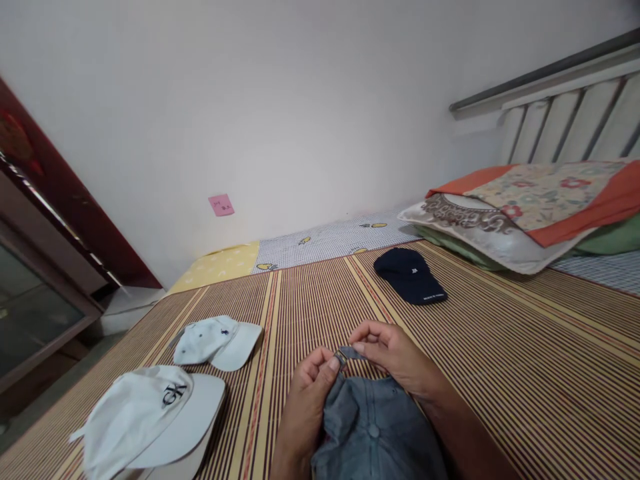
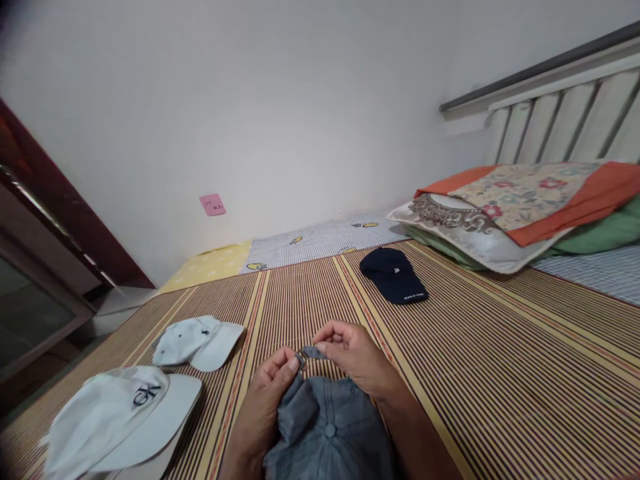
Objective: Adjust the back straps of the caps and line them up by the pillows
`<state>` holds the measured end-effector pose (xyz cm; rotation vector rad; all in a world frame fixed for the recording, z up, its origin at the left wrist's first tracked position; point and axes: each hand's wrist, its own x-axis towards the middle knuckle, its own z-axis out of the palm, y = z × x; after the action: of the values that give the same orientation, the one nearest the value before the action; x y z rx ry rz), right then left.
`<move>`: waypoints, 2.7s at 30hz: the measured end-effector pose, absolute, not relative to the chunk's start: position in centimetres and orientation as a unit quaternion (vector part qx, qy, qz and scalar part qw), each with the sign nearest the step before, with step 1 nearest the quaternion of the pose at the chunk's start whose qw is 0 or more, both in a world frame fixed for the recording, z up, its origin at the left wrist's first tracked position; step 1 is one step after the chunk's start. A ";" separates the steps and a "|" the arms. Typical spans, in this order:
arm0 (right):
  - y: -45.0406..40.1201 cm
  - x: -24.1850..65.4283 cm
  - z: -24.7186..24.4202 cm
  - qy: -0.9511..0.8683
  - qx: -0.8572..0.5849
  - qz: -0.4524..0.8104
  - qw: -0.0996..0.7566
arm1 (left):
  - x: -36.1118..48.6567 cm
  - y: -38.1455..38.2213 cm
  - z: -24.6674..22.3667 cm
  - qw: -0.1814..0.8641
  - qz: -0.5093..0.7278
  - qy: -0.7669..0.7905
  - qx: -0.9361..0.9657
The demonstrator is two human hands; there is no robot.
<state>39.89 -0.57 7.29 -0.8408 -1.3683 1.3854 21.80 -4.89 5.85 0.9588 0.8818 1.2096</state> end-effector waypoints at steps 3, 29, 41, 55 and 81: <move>-0.5 40.0 7.1 -0.557 -0.346 0.595 0.465 | 21.8 -4.8 5.8 0.631 0.525 0.377 0.429; -1.1 40.5 8.0 -0.662 -0.325 0.532 0.416 | 22.0 -5.0 6.0 0.628 0.503 0.368 0.466; -1.4 40.5 7.7 -0.625 -0.290 0.612 0.388 | 22.4 -5.1 5.7 0.657 0.503 0.340 0.447; -1.1 40.6 7.5 -0.652 -0.282 0.562 0.423 | 22.9 -4.7 5.9 0.724 0.514 0.316 0.334; -2.1 41.1 8.5 -0.670 -0.272 0.538 0.432 | 23.1 -5.4 5.9 0.732 0.527 0.263 0.344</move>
<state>41.05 -2.09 8.51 -0.6791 -1.6701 1.3415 23.05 -5.38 5.92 0.7567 0.5780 1.1596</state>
